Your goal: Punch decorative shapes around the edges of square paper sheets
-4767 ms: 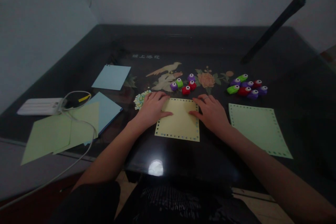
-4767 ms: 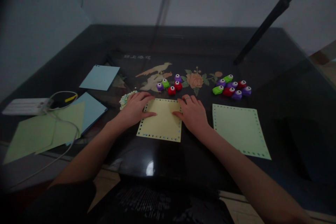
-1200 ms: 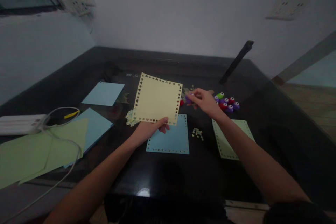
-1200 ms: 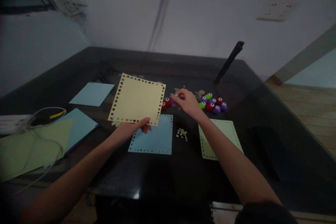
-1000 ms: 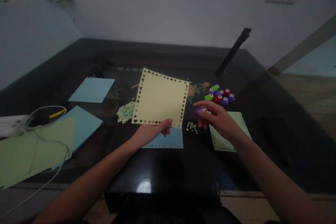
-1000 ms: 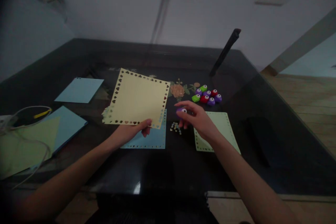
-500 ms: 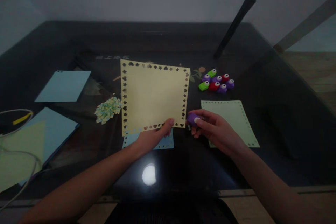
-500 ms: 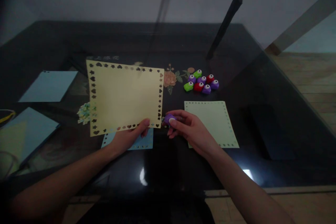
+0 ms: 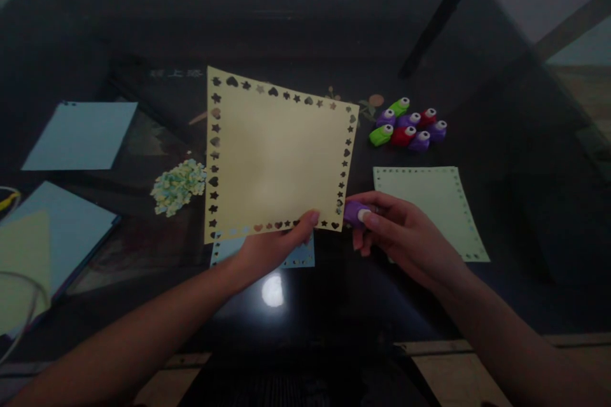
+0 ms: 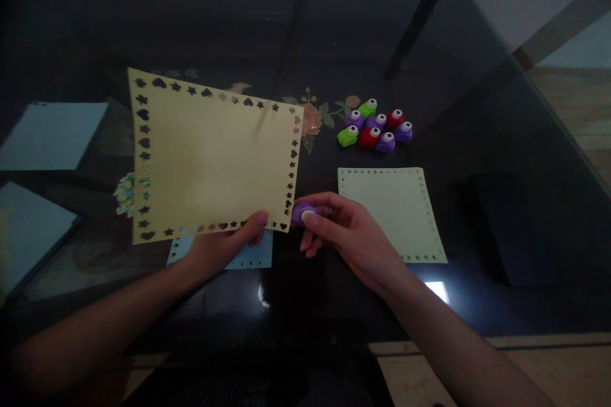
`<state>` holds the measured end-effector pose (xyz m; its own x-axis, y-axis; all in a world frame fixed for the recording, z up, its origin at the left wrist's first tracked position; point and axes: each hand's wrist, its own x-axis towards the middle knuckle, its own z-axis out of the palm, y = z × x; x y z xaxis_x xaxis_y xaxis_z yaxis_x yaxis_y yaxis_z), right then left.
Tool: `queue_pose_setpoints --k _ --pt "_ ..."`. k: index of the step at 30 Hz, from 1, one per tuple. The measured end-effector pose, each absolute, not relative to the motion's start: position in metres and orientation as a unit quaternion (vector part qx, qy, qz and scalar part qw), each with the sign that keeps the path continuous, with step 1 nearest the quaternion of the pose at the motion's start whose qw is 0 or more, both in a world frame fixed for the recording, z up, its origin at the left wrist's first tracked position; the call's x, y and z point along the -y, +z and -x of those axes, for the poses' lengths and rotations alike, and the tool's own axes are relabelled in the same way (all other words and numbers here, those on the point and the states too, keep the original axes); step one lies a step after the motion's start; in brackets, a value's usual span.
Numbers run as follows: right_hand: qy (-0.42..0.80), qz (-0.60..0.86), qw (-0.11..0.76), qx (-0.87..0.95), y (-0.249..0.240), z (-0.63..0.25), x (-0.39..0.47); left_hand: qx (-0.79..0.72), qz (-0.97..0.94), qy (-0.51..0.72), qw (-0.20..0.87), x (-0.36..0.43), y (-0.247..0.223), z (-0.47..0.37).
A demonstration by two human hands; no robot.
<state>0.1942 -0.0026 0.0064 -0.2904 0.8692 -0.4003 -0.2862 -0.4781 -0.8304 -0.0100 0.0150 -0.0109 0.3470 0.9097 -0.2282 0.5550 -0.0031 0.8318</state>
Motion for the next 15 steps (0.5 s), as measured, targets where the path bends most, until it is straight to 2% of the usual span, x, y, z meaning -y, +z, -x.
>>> queue_pose_setpoints --k 15 --pt "0.719 0.465 0.390 0.339 0.0095 -0.1926 0.0022 -0.526 -0.699 0.193 0.444 -0.0158 -0.0070 0.0085"
